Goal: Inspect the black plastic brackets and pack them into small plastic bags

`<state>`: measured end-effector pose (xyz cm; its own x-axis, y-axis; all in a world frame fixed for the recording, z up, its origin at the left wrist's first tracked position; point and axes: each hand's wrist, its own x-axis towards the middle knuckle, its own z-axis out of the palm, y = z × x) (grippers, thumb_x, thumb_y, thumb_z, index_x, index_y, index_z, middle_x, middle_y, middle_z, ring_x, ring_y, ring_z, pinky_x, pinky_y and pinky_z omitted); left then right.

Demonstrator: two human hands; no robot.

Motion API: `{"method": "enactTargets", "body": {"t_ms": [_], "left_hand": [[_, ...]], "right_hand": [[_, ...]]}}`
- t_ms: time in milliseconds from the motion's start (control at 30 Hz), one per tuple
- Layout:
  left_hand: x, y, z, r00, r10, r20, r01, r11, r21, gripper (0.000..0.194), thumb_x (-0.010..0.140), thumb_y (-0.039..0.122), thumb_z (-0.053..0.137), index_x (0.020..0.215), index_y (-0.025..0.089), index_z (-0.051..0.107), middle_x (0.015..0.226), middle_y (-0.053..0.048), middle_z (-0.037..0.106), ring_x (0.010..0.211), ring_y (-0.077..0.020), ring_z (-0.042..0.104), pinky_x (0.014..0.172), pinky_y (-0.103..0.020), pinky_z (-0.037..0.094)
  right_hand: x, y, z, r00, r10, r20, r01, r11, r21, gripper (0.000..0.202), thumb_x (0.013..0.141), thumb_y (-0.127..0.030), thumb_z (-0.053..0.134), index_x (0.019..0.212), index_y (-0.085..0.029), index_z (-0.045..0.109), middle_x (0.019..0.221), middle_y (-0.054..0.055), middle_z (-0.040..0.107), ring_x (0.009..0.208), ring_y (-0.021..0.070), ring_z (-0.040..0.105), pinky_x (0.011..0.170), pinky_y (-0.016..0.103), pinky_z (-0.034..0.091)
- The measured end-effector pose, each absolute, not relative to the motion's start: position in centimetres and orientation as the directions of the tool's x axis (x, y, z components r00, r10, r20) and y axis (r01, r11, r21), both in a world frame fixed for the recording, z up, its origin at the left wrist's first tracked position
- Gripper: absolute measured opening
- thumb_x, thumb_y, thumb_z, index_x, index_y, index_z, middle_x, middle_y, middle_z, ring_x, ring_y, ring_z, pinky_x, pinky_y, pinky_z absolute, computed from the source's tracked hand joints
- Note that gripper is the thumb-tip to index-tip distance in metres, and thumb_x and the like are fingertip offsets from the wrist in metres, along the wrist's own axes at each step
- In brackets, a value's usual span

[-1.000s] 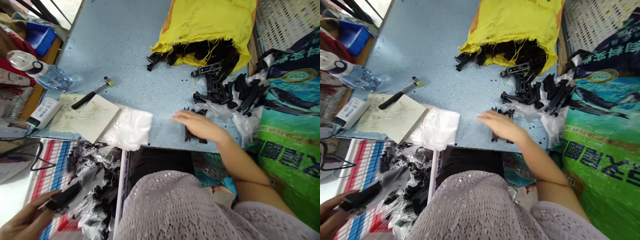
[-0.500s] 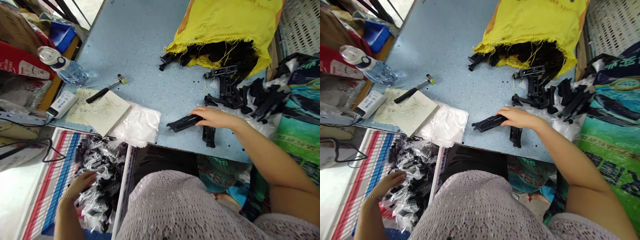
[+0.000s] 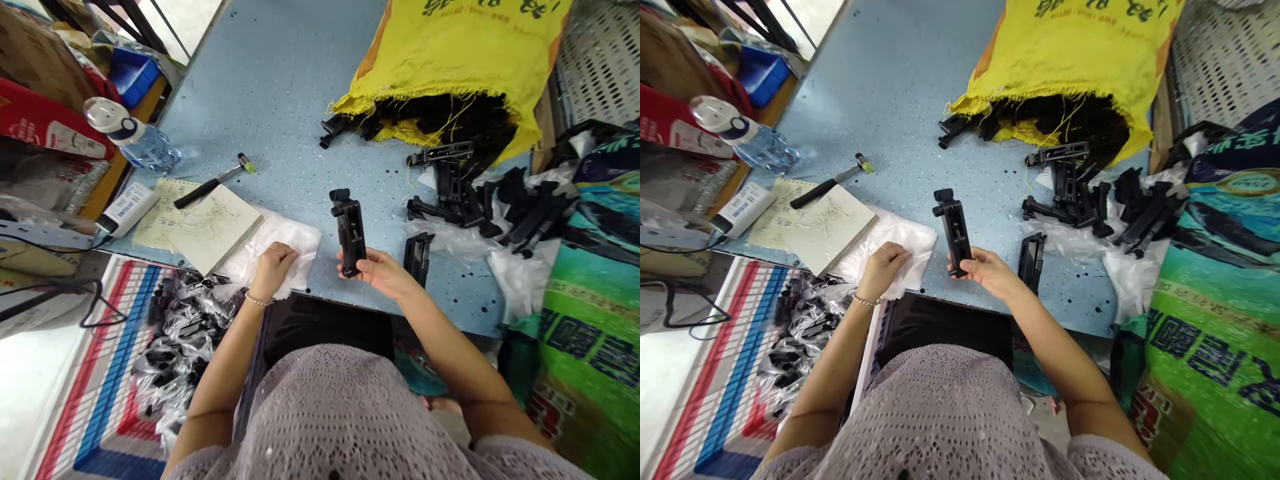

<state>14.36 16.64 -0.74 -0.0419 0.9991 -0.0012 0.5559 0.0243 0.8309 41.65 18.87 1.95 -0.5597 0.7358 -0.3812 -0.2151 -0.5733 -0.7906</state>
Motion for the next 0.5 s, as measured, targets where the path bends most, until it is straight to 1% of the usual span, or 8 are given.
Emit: {"method": "enactTargets", "body": {"t_ms": [67,133,200,267,300,367,433,500], "left_hand": [[13.3,16.4,-0.2,-0.091,0.994,-0.058,0.422,0.091,0.902,0.013,0.083,0.031,0.074,0.078,0.021,0.07,0.083,-0.003,0.066,0.075,-0.0166,0.063,0.07,-0.03,0.053],[13.0,16.1,0.5,-0.124,0.989,-0.079,0.368,0.12,0.922,0.016,0.078,0.034,0.078,0.075,0.02,0.07,0.084,-0.002,0.064,0.071,-0.0146,0.061,0.064,-0.028,0.051],[13.3,15.8,1.1,-0.144,0.987,-0.076,0.371,0.125,0.92,0.017,0.079,0.034,0.076,0.076,0.02,0.068,0.084,-0.002,0.064,0.071,-0.014,0.061,0.065,-0.027,0.05],[13.5,15.5,1.4,-0.188,0.979,-0.074,0.381,0.143,0.914,0.015,0.083,0.033,0.071,0.081,0.02,0.065,0.081,-0.001,0.065,0.07,-0.0138,0.062,0.065,-0.027,0.05],[13.6,15.3,1.5,-0.202,0.977,-0.075,0.387,0.15,0.91,0.014,0.084,0.032,0.07,0.085,0.02,0.063,0.08,-0.001,0.065,0.07,-0.0138,0.063,0.066,-0.027,0.05],[13.8,15.0,1.4,-0.184,0.98,-0.073,0.433,0.147,0.889,0.018,0.082,0.031,0.072,0.091,0.021,0.062,0.08,0.0,0.066,0.07,-0.0143,0.064,0.066,-0.027,0.051],[13.9,14.9,1.2,-0.137,0.987,-0.085,0.49,0.142,0.86,0.021,0.079,0.028,0.075,0.093,0.022,0.06,0.08,0.001,0.067,0.07,-0.0148,0.065,0.066,-0.028,0.051],[14.1,14.9,0.9,-0.151,0.984,-0.099,0.508,0.163,0.846,0.015,0.082,0.026,0.071,0.091,0.023,0.06,0.078,0.002,0.068,0.069,-0.015,0.065,0.066,-0.028,0.051]], "right_hand": [[40.1,18.5,1.7,-0.655,0.666,-0.357,-0.274,-0.65,-0.709,0.05,0.073,-0.046,0.091,0.113,-0.021,0.075,0.11,0.007,0.075,0.097,0.0208,0.074,0.088,0.039,0.063],[37.8,18.5,1.1,-0.728,0.601,-0.329,-0.29,-0.706,-0.646,0.052,0.072,-0.046,0.092,0.111,-0.018,0.075,0.104,0.007,0.077,0.092,0.0202,0.075,0.088,0.039,0.063],[35.6,18.8,0.4,-0.736,0.592,-0.328,-0.311,-0.727,-0.613,0.046,0.072,-0.046,0.092,0.103,-0.016,0.076,0.098,0.007,0.078,0.085,0.0183,0.074,0.086,0.037,0.064],[34.0,19.2,-0.3,-0.699,0.622,-0.353,-0.344,-0.726,-0.596,0.042,0.074,-0.047,0.091,0.097,-0.015,0.076,0.099,0.007,0.078,0.083,0.0177,0.074,0.082,0.036,0.066],[33.6,19.4,-0.6,-0.681,0.635,-0.364,-0.361,-0.724,-0.588,0.042,0.074,-0.047,0.091,0.098,-0.016,0.076,0.103,0.008,0.078,0.085,0.018,0.074,0.081,0.035,0.066],[33.5,19.8,-0.8,-0.674,0.644,-0.362,-0.387,-0.725,-0.57,0.046,0.075,-0.05,0.09,0.103,-0.017,0.076,0.112,0.009,0.077,0.091,0.0193,0.074,0.083,0.035,0.067],[34.0,20.0,-0.8,-0.682,0.644,-0.348,-0.4,-0.726,-0.559,0.048,0.074,-0.051,0.09,0.105,-0.018,0.076,0.116,0.01,0.077,0.093,0.0198,0.075,0.084,0.035,0.067],[34.6,20.0,-0.7,-0.682,0.644,-0.348,-0.403,-0.727,-0.555,0.048,0.074,-0.05,0.09,0.106,-0.018,0.075,0.118,0.01,0.076,0.094,0.0193,0.074,0.084,0.034,0.067]]}}
